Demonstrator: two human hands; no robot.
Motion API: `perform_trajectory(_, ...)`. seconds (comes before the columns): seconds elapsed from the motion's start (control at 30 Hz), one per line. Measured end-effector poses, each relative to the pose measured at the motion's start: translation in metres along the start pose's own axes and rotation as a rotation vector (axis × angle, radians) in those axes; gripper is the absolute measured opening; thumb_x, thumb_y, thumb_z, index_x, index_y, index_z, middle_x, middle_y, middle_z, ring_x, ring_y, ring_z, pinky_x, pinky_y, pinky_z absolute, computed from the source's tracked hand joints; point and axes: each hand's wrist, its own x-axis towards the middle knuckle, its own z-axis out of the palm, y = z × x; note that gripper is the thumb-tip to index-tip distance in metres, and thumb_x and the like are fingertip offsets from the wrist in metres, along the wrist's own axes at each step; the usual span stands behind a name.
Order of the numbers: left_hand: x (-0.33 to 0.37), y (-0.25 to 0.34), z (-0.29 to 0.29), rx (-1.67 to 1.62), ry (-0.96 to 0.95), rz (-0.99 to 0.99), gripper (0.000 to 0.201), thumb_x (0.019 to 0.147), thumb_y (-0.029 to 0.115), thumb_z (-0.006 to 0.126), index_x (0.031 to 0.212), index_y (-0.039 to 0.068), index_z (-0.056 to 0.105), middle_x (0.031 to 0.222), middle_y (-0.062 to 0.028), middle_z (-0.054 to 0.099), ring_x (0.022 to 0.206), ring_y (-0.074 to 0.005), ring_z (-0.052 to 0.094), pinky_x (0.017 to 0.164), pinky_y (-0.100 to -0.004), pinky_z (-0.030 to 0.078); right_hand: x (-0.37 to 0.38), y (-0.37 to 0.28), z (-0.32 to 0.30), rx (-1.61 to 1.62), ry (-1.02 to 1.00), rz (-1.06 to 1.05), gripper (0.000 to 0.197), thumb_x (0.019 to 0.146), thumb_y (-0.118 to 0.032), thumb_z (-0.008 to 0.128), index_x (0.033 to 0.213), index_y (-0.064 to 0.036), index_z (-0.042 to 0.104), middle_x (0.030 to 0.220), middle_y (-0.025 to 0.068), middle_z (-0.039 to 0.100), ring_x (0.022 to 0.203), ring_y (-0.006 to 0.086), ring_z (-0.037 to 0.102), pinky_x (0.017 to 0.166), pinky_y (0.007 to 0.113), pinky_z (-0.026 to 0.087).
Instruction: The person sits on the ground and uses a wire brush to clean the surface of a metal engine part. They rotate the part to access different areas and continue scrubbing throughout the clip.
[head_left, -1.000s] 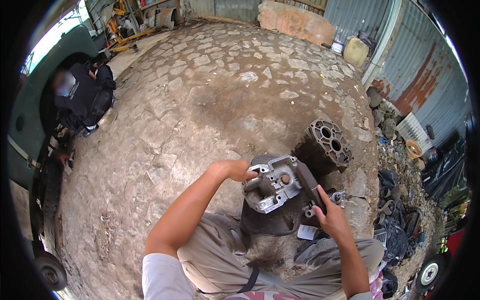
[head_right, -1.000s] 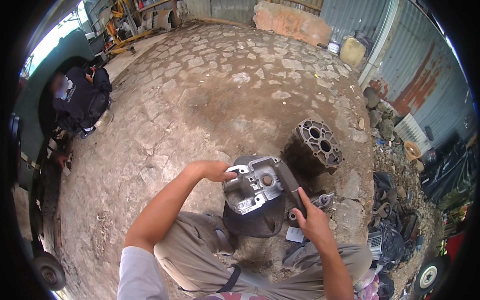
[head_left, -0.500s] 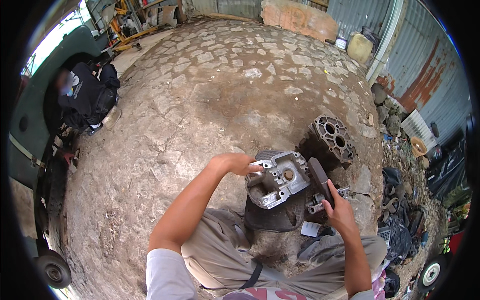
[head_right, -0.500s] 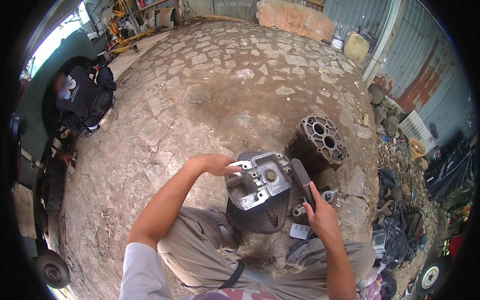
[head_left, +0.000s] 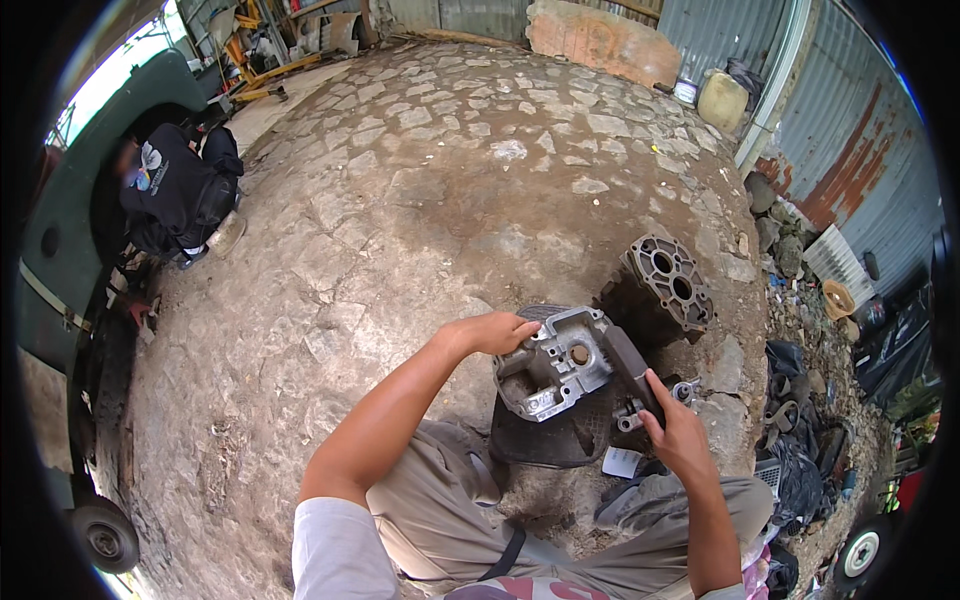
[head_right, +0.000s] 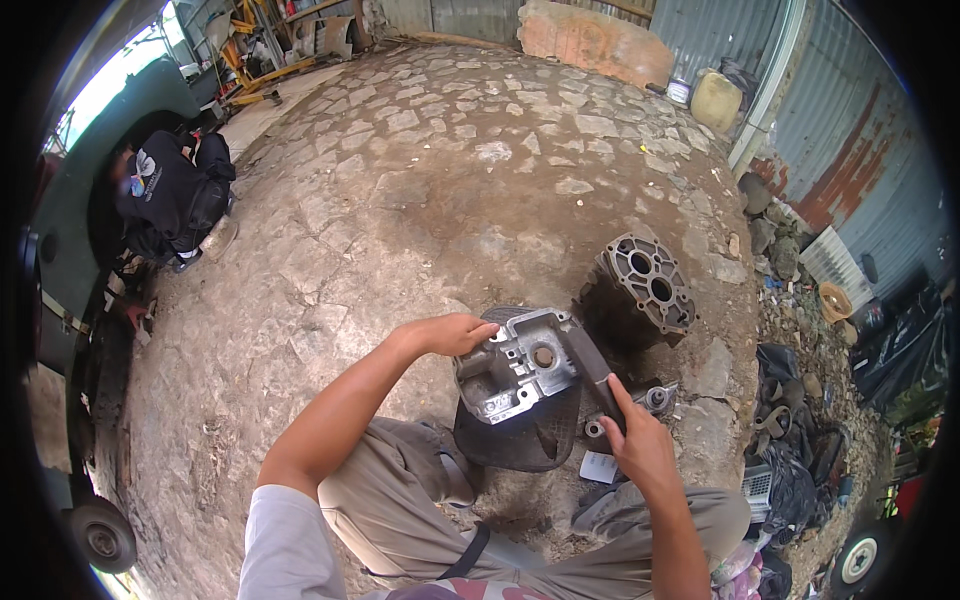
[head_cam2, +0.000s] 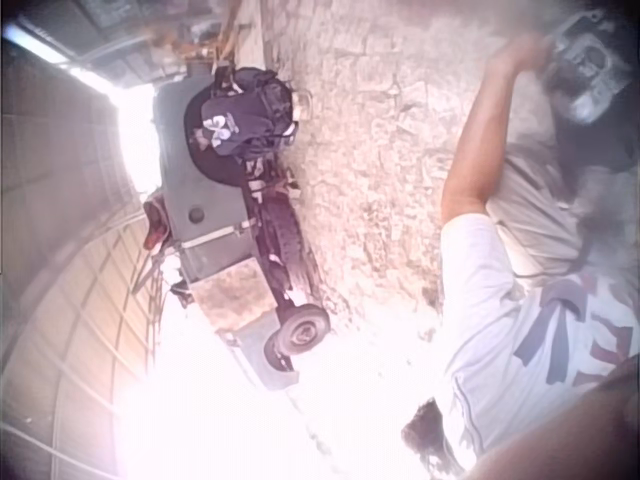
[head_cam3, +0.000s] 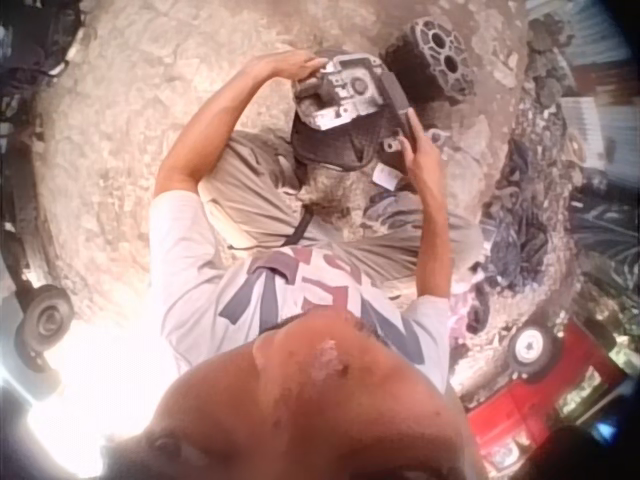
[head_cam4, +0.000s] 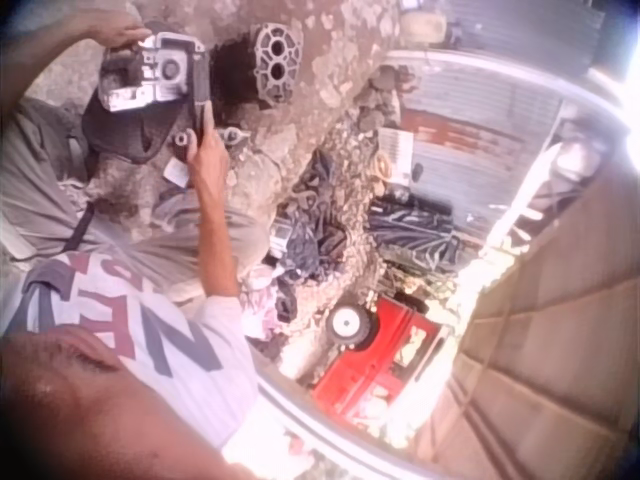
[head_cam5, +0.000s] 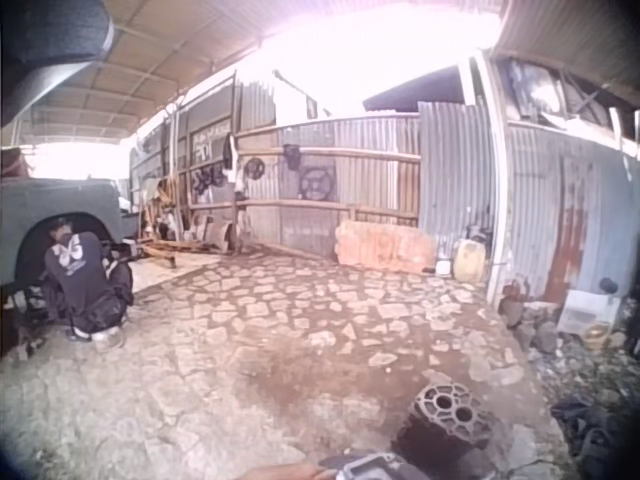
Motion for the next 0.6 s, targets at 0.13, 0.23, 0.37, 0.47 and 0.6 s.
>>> perform_trajectory(0.13, 0.000, -0.001, 0.000, 0.013, -0.003, -0.013, 0.062, 0.115, 0.053, 0.039, 0.140, 0.004, 0.068, 0.134, -0.0240, 0.072, 0.127, -0.0407, 0.067, 0.108, -0.0456, 0.051, -0.006, -0.014, -0.005, 0.132, -0.126, 0.090, 0.070, 0.101, -0.020, 0.074, 0.165, -0.0197, 0.045, 0.109, 0.0284, 0.075, 0.087, 0.0389, 0.073, 0.084, 0.043, 0.056)
perform_trajectory(0.23, 0.001, 0.004, -0.002, -0.002, -0.006, -0.004, 0.062, 0.115, 0.052, 0.039, 0.140, 0.003, 0.067, 0.135, -0.0239, 0.072, 0.128, -0.0407, 0.066, 0.108, -0.0454, 0.051, -0.018, -0.023, -0.004, 0.323, -0.331, -0.122, 0.071, 0.103, -0.027, 0.075, 0.166, -0.0234, 0.043, 0.101, 0.0262, 0.074, 0.082, 0.0339, 0.070, 0.083, 0.038, 0.056)
perform_trajectory(0.37, -0.002, 0.002, 0.000, -0.051, -0.013, 0.024, 0.062, 0.115, 0.052, 0.039, 0.141, 0.002, 0.067, 0.137, -0.0234, 0.071, 0.129, -0.0398, 0.066, 0.109, -0.0450, 0.050, -0.009, -0.011, -0.002, 0.242, -0.263, -0.128, 0.070, 0.103, -0.026, 0.074, 0.166, -0.0216, 0.044, 0.109, 0.0247, 0.076, 0.087, 0.0392, 0.072, 0.085, 0.040, 0.057)
perform_trajectory(0.47, 0.001, 0.001, 0.000, -0.031, -0.019, 0.012, 0.063, 0.116, 0.052, 0.039, 0.143, 0.002, 0.066, 0.139, -0.0236, 0.070, 0.131, -0.0389, 0.065, 0.111, -0.0447, 0.049, 0.000, 0.010, 0.004, -0.042, 0.030, -0.053, 0.071, 0.102, -0.025, 0.074, 0.166, -0.0219, 0.043, 0.113, 0.0259, 0.075, 0.095, 0.0446, 0.073, 0.086, 0.046, 0.057)
perform_trajectory(0.6, 0.000, -0.002, 0.001, -0.022, -0.045, -0.010, 0.062, 0.116, 0.051, 0.040, 0.144, 0.002, 0.065, 0.141, -0.0240, 0.068, 0.132, -0.0390, 0.064, 0.112, -0.0438, 0.049, -0.009, -0.013, 0.002, 0.077, -0.121, 0.025, 0.074, 0.100, -0.024, 0.076, 0.166, -0.0230, 0.042, 0.120, 0.0266, 0.074, 0.103, 0.0473, 0.072, 0.089, 0.049, 0.056)
